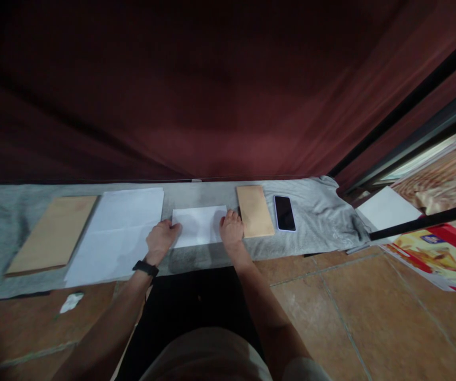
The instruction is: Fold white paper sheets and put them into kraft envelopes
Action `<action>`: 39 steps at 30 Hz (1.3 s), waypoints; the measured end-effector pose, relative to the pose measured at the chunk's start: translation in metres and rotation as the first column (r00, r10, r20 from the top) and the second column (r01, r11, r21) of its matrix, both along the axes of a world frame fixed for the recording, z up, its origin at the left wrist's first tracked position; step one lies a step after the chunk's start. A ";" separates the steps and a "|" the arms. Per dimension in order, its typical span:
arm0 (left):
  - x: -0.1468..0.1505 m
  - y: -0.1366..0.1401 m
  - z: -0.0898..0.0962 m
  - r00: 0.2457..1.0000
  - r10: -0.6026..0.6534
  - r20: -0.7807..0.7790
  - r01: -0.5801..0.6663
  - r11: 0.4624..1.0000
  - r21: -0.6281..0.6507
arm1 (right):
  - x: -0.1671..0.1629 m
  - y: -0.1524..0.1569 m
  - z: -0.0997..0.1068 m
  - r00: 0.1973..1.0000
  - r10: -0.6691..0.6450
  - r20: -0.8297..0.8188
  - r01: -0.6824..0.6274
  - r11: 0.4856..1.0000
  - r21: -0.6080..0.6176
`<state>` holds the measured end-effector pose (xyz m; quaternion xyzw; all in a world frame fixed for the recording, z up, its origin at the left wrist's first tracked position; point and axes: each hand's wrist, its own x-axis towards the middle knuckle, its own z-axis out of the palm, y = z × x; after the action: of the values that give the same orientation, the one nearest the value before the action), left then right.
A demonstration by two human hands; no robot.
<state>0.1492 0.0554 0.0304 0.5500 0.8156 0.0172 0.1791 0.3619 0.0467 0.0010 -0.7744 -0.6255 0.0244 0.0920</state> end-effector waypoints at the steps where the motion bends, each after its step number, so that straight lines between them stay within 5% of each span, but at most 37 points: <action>1: -0.001 0.001 -0.001 1.000 -0.004 0.001 0.004 1.000 0.005 | -0.002 -0.002 0.000 1.000 0.019 0.000 -0.019 0.999 0.036; 8: -0.002 0.003 -0.002 1.000 -0.018 0.006 0.018 1.000 -0.003 | -0.022 -0.012 -0.017 0.939 0.328 -0.100 -0.309 0.936 0.166; 15: 0.004 -0.004 0.009 0.999 -0.019 -0.033 0.018 1.000 -0.023 | -0.027 -0.019 -0.039 0.943 0.328 -0.063 -0.316 0.937 0.152; 18: 0.010 -0.013 0.005 0.990 -0.051 -0.128 0.066 0.992 0.112 | -0.028 -0.019 -0.041 0.944 0.324 -0.060 -0.311 0.937 0.157; 23: 0.036 -0.020 -0.018 0.900 -0.385 -0.204 0.435 0.816 0.381 | -0.029 -0.019 -0.041 0.944 0.322 -0.075 -0.309 0.939 0.153; 25: 0.046 -0.018 -0.031 0.866 -0.478 -0.146 0.495 0.782 0.377 | -0.027 -0.020 -0.040 0.942 0.326 -0.079 -0.313 0.939 0.144; 30: 0.052 -0.014 -0.055 0.868 -0.480 -0.125 0.494 0.812 0.310 | -0.029 -0.011 -0.029 0.945 0.301 -0.126 -0.288 0.952 0.107; 39: 0.043 -0.015 -0.057 0.831 -0.541 -0.129 0.555 0.790 0.262 | -0.063 0.014 -0.025 0.873 0.453 -0.178 -0.436 0.891 0.129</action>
<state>0.1924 0.0409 -0.0267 0.7829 0.6136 0.0703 0.0751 0.2987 0.0602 -0.0236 -0.5986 -0.7744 0.0974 0.1801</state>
